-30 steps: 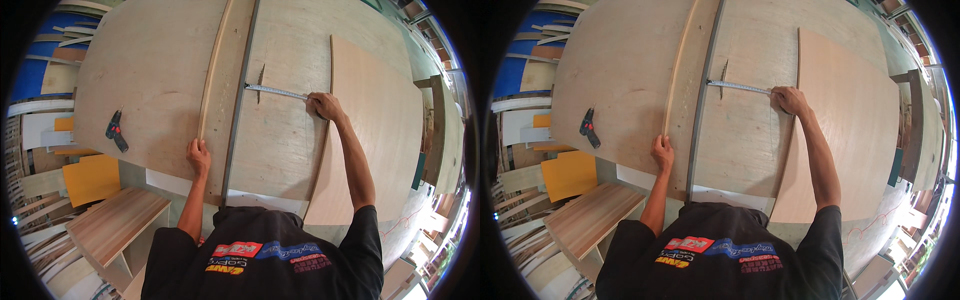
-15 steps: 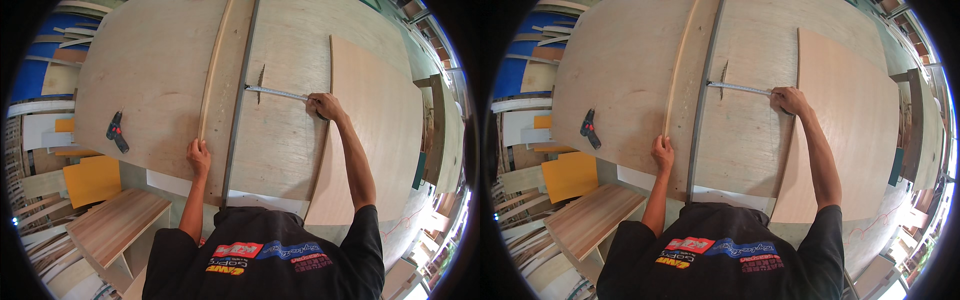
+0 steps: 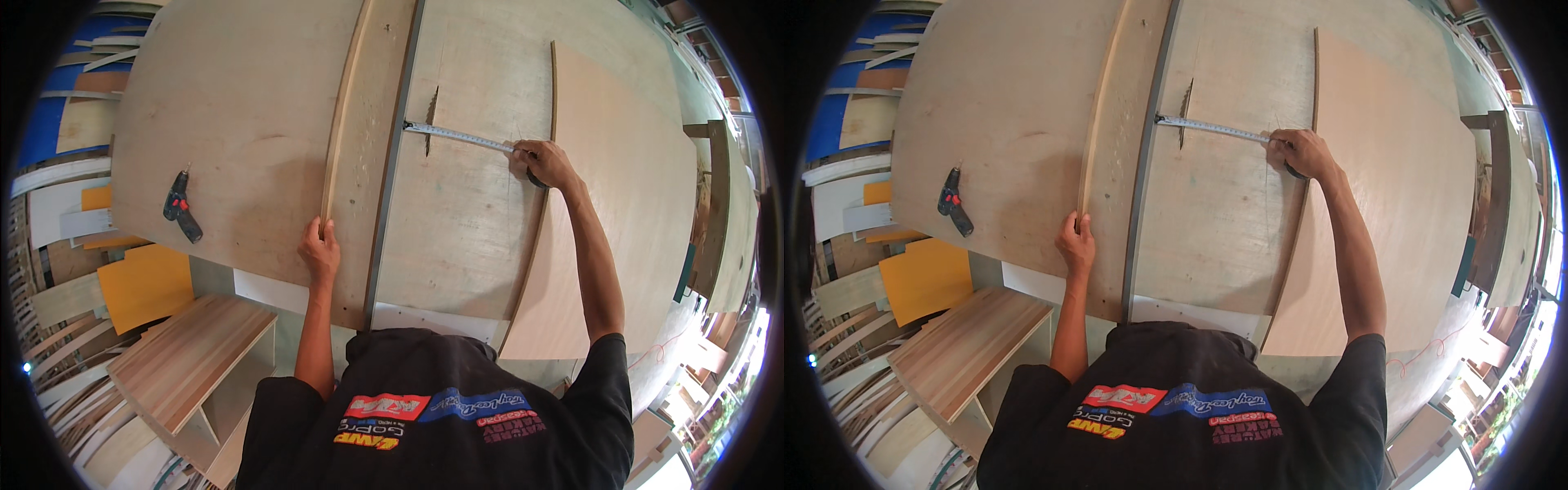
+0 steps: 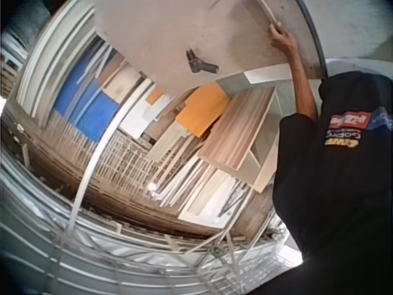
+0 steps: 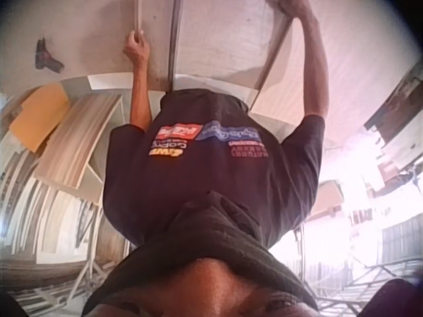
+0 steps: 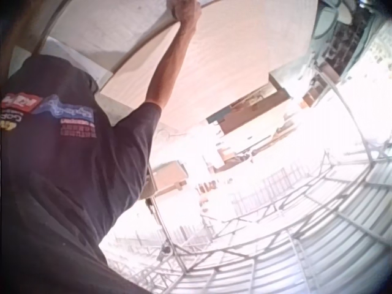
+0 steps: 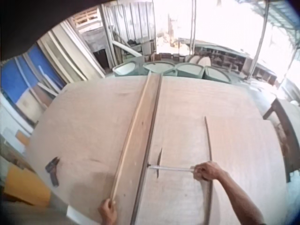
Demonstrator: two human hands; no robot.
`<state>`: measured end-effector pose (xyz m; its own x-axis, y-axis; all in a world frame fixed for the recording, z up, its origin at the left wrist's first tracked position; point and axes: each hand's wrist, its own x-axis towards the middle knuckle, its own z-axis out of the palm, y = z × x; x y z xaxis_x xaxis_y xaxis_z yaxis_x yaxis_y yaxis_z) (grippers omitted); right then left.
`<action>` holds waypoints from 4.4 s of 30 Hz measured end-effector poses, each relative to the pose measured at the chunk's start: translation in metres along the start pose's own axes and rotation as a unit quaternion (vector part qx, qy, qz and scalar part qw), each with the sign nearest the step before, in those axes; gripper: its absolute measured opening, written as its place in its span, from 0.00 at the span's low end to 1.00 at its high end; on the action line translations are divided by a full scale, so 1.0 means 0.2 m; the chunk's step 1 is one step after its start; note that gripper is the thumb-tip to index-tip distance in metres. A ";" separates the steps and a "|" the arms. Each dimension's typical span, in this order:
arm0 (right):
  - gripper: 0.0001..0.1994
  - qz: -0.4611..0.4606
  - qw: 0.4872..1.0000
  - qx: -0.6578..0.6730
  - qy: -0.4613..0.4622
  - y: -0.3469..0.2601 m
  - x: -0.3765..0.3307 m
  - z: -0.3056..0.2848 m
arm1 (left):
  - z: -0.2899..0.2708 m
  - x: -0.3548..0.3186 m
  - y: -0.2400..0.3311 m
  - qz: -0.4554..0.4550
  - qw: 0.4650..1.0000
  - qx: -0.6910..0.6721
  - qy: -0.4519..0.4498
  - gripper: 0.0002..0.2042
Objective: The person places wood panels on a table saw, secures a guide with a drill, and uses a measuring tape to align panels before cutting them.
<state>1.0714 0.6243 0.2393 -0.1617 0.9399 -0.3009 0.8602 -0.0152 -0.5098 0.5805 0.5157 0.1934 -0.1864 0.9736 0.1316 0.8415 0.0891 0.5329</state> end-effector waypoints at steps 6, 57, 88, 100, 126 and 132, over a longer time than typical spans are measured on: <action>0.09 -0.015 1.000 0.005 0.008 0.02 0.00 0.03 | -0.03 0.02 0.01 -0.022 0.999 -0.028 -0.024 0.14; 0.11 0.027 0.999 -0.031 -0.003 0.00 0.01 0.02 | 0.15 0.51 -0.07 -0.079 0.882 -0.463 -0.036 0.07; 0.12 -0.011 0.999 -0.038 0.012 0.03 0.01 0.03 | 0.27 0.63 0.06 0.094 0.978 -0.167 -0.079 0.17; 0.09 -0.004 0.997 0.070 -0.044 -0.01 -0.01 -0.04 | 0.22 0.67 0.18 0.138 0.980 0.115 -0.087 0.15; 0.23 -0.373 0.911 -0.087 -0.154 -2.65 0.81 1.60 | 0.31 0.63 0.18 0.041 0.986 0.138 -0.081 0.15; 0.39 -0.430 0.902 -0.037 0.032 -2.93 0.89 1.66 | 0.30 0.61 0.15 0.053 0.980 0.179 -0.077 0.22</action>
<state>0.3785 0.6871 0.2173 -0.7580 0.6111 0.2282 0.4603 0.7489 -0.4767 0.6143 0.6510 0.1750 -0.0334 0.9991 0.0279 0.9808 0.0274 0.1932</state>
